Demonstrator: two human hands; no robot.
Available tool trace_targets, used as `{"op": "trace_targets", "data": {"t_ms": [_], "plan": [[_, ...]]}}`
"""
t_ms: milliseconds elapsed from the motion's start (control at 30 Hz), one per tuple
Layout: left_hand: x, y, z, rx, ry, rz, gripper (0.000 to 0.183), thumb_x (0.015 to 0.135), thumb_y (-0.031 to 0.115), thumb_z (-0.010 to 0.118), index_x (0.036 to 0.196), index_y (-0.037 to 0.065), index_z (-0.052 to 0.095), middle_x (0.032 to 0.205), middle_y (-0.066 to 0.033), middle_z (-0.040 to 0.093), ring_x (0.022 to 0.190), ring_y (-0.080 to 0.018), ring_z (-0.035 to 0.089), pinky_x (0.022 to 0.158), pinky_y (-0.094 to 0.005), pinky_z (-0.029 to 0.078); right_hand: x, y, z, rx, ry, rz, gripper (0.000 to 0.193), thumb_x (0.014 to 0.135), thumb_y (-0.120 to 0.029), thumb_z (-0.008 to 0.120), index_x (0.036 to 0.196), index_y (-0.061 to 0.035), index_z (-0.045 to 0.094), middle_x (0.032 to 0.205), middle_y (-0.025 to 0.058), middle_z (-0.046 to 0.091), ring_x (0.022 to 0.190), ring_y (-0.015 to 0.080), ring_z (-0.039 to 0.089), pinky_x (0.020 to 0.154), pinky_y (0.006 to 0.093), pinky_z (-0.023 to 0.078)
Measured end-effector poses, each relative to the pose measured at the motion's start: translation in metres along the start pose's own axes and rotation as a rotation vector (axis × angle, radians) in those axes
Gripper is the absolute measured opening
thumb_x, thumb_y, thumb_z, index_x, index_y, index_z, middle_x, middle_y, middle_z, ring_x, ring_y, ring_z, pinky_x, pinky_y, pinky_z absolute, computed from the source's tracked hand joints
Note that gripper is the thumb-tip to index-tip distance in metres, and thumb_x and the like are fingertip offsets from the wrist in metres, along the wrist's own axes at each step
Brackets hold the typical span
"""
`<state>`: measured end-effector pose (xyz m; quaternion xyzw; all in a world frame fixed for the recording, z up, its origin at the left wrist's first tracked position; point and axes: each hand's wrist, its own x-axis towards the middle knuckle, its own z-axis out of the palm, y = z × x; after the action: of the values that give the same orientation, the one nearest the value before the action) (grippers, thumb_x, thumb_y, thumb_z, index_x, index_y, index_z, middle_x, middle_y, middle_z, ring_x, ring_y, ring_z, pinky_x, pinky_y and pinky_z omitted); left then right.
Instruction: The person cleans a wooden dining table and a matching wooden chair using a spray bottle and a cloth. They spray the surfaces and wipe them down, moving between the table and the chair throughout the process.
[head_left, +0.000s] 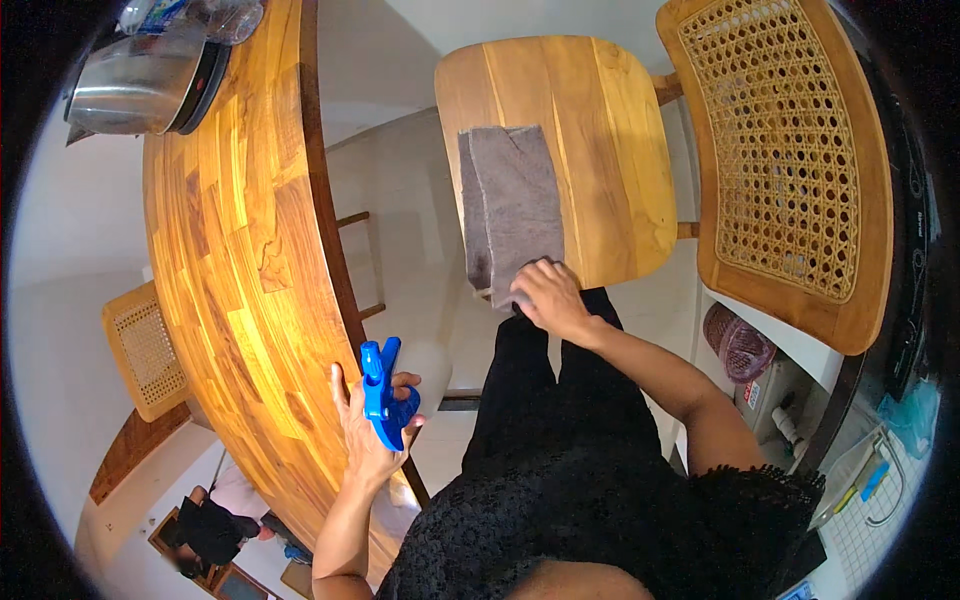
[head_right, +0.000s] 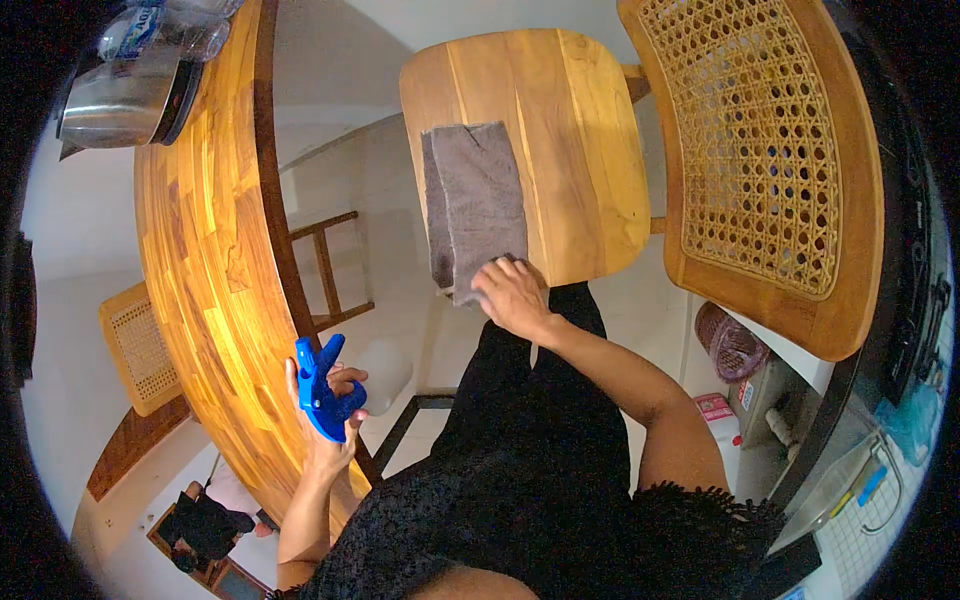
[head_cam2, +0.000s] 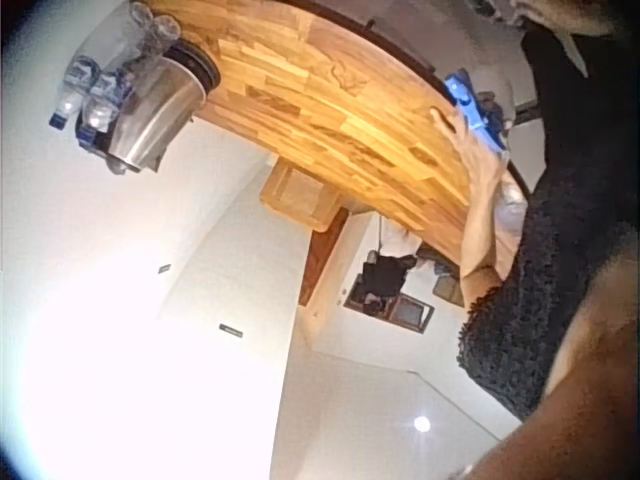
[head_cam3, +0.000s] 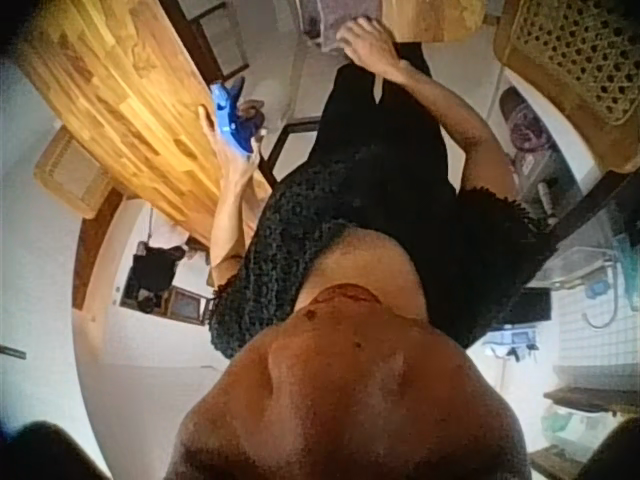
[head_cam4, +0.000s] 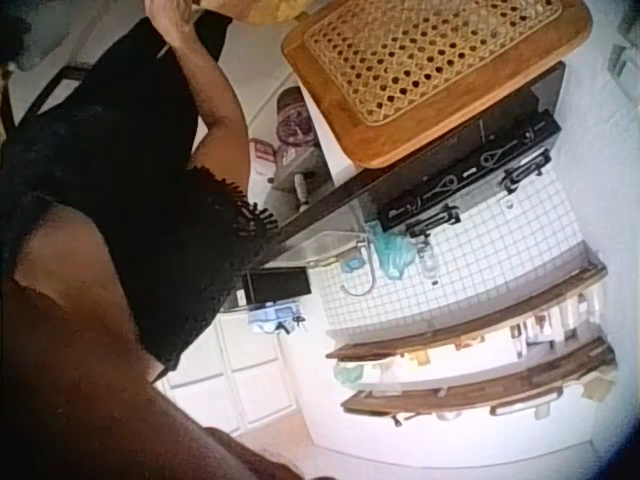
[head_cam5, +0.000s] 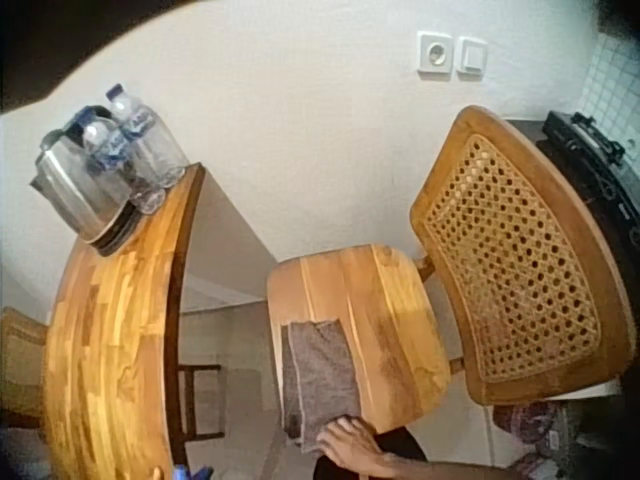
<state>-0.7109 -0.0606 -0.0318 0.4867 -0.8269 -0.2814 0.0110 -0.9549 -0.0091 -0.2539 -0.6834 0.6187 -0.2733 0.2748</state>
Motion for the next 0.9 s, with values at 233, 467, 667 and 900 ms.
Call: {"op": "trace_targets", "data": {"t_ms": [233, 467, 667, 900], "plan": [[-0.005, -0.011, 0.004, -0.041, -0.026, 0.028, 0.076, 0.078, 0.060, 0.055, 0.123, 0.005, 0.028, 0.104, -0.0096, 0.060, 0.100, -0.0223, 0.054, 0.106, -0.0453, 0.020, 0.009, -0.005, -0.024, 0.309, -0.206, 0.004, 0.022, 0.076, -0.016, 0.064, 0.092, -0.0066, 0.051, 0.080, 0.0142, 0.058, 0.081, 0.0331, 0.058, 0.069, 0.0438, 0.045], [0.003, 0.007, -0.002, -0.004, 0.004, -0.038, 0.049, 0.080, 0.057, 0.054, 0.097, 0.012, 0.064, 0.087, 0.0019, 0.061, 0.098, -0.0214, 0.052, 0.110, -0.0550, 0.007, 0.140, 0.029, -0.107, -0.012, -0.267, 0.070, 0.031, 0.081, -0.022, 0.061, 0.110, -0.0129, 0.056, 0.103, 0.0133, 0.061, 0.099, 0.0299, 0.057, 0.079, 0.0436, 0.045], [-0.002, -0.003, -0.002, 0.064, -0.088, -0.038, 0.056, 0.080, 0.054, 0.056, 0.110, 0.006, 0.054, 0.095, -0.0046, 0.062, 0.102, -0.0232, 0.053, 0.110, -0.0491, 0.008, 0.116, 0.025, -0.054, -0.340, 0.034, -0.069, 0.060, 0.079, -0.036, 0.064, 0.133, -0.0268, 0.041, 0.143, 0.0093, 0.029, 0.136, 0.0323, 0.016, 0.103, 0.0648, 0.014], [-0.010, -0.011, -0.004, 0.190, -0.200, 0.026, 0.075, 0.077, 0.047, 0.064, 0.125, 0.004, 0.026, 0.113, -0.0103, 0.057, 0.095, -0.0220, 0.057, 0.101, -0.0415, 0.028, 0.151, 0.098, -0.044, -0.501, 0.009, 0.067, 0.062, 0.082, -0.050, 0.052, 0.138, -0.0357, 0.030, 0.151, -0.0031, 0.013, 0.138, 0.0363, 0.004, 0.096, 0.0759, 0.005]]}}
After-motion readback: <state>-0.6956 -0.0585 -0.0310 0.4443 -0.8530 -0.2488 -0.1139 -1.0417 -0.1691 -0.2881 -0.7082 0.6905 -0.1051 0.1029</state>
